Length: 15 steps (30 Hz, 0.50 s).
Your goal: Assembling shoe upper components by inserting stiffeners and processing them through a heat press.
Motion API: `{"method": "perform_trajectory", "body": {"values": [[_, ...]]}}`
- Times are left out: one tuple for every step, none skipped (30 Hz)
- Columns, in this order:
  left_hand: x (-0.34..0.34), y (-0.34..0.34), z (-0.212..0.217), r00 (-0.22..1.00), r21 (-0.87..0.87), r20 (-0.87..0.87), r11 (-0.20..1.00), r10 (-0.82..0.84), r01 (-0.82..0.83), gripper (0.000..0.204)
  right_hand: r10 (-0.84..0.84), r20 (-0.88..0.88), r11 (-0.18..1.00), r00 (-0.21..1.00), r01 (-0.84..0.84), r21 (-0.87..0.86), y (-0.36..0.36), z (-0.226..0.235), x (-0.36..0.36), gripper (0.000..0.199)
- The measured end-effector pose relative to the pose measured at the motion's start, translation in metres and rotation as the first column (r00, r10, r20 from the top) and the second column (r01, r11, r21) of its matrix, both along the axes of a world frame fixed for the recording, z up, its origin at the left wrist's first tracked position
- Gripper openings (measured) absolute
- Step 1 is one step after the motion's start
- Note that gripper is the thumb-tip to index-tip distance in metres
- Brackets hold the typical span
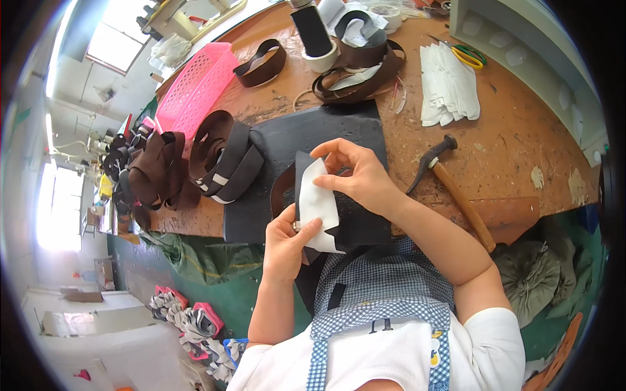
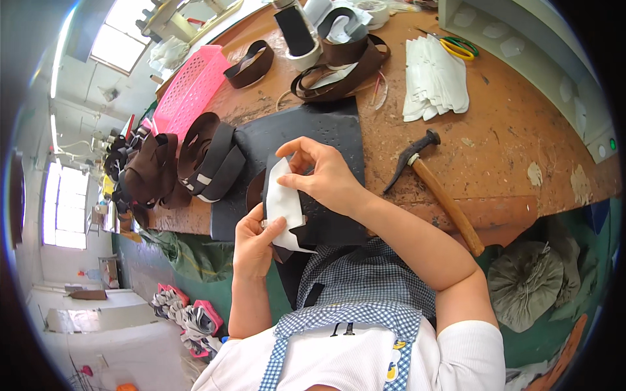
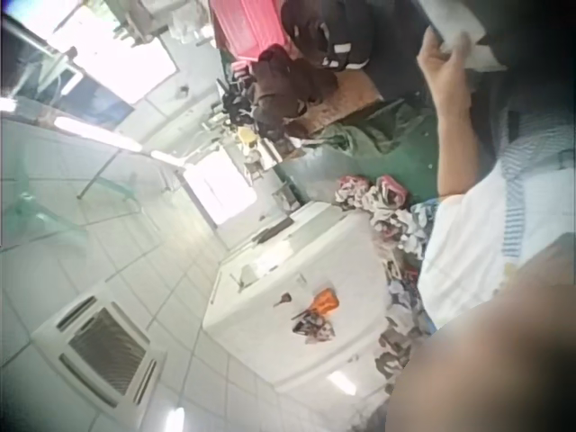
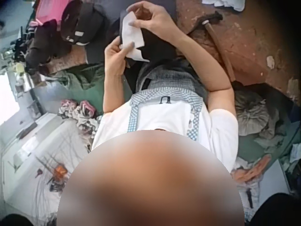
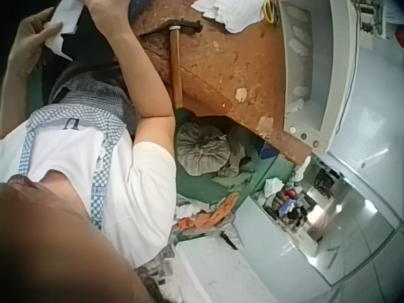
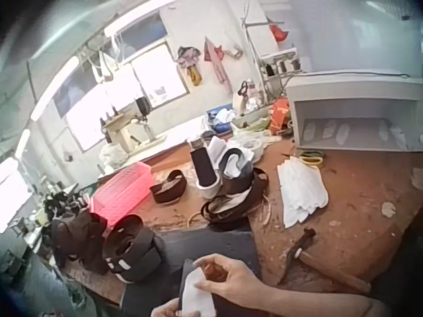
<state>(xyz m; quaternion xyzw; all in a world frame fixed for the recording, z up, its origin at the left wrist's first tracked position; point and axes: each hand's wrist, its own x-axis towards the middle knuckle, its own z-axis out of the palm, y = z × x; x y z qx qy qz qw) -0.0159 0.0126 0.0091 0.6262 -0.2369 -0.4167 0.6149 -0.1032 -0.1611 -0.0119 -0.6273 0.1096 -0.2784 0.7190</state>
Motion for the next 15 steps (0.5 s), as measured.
{"method": "perform_trajectory", "body": {"values": [[-0.0016, -0.0010, 0.0023, 0.999, -0.037, -0.043, 0.999, 0.019, -0.021, 0.034, -0.015, 0.002, 1.000, 1.000, 0.015, 0.005, 0.0001, -0.0003, 0.0007, 0.035], [-0.0030, -0.0015, 0.0037, 0.995, -0.074, -0.087, 0.996, 0.039, -0.046, 0.036, -0.012, -0.015, 1.000, 1.000, 0.012, -0.015, 0.0005, 0.0001, 0.0013, 0.035], [-0.0029, -0.0012, 0.0045, 0.996, -0.071, -0.085, 0.997, 0.027, -0.034, 0.036, -0.008, -0.031, 0.999, 0.999, 0.007, -0.035, 0.0007, 0.0004, 0.0018, 0.035], [-0.0019, -0.0005, 0.0056, 0.997, -0.076, -0.078, 0.997, 0.011, -0.017, 0.038, -0.025, -0.014, 0.999, 1.000, 0.024, -0.036, 0.0014, -0.0009, 0.0023, 0.035], [-0.0011, 0.0008, 0.0057, 0.997, -0.081, -0.071, 0.997, 0.002, -0.007, 0.040, -0.029, -0.012, 0.999, 1.000, 0.028, -0.034, 0.0026, -0.0017, 0.0022, 0.035], [-0.0008, 0.0012, 0.0053, 0.998, -0.079, -0.069, 0.997, -0.001, -0.004, 0.040, -0.043, -0.027, 0.998, 0.999, 0.042, -0.049, 0.0039, -0.0023, 0.0021, 0.035], [-0.0001, 0.0015, 0.0048, 0.996, -0.095, -0.094, 0.995, -0.008, -0.001, 0.042, -0.058, -0.041, 0.996, 0.997, 0.055, -0.065, 0.0048, -0.0027, 0.0023, 0.036], [-0.0001, 0.0019, 0.0047, 0.993, -0.111, -0.121, 0.994, -0.014, 0.001, 0.044, -0.059, -0.040, 0.996, 0.997, 0.057, -0.064, 0.0055, -0.0027, 0.0020, 0.036], [0.0008, 0.0025, 0.0051, 0.993, -0.110, -0.119, 0.994, -0.016, 0.002, 0.044, -0.070, -0.027, 0.995, 0.997, 0.068, -0.072, 0.0061, -0.0027, 0.0020, 0.037], [0.0024, 0.0032, 0.0059, 0.985, -0.128, -0.171, 0.992, -0.037, 0.015, 0.045, -0.080, -0.014, 0.994, 0.997, 0.078, -0.080, 0.0065, -0.0025, 0.0019, 0.038], [0.0035, 0.0042, 0.0063, 0.973, -0.146, -0.221, 0.989, -0.058, 0.025, 0.047, -0.079, -0.013, 0.994, 0.997, 0.078, -0.080, 0.0073, -0.0014, 0.0018, 0.038], [0.0041, 0.0051, 0.0052, 0.974, -0.146, -0.220, 0.989, -0.057, 0.025, 0.047, -0.082, -0.017, 0.993, 0.996, 0.080, -0.084, 0.0081, 0.0004, 0.0015, 0.039], [0.0048, 0.0062, 0.0033, 0.976, -0.138, -0.212, 0.990, -0.055, 0.026, 0.047, -0.085, -0.022, 0.993, 0.996, 0.082, -0.088, 0.0085, 0.0014, 0.0016, 0.040], [0.0049, 0.0065, 0.0020, 0.977, -0.131, -0.205, 0.991, -0.054, 0.028, 0.048, -0.085, -0.022, 0.993, 0.996, 0.082, -0.089, 0.0084, 0.0008, 0.0020, 0.040], [0.0047, 0.0059, 0.0020, 0.977, -0.131, -0.205, 0.991, -0.054, 0.028, 0.048, -0.089, -0.015, 0.992, 0.996, 0.087, -0.096, 0.0081, -0.0005, 0.0027, 0.040]]}}
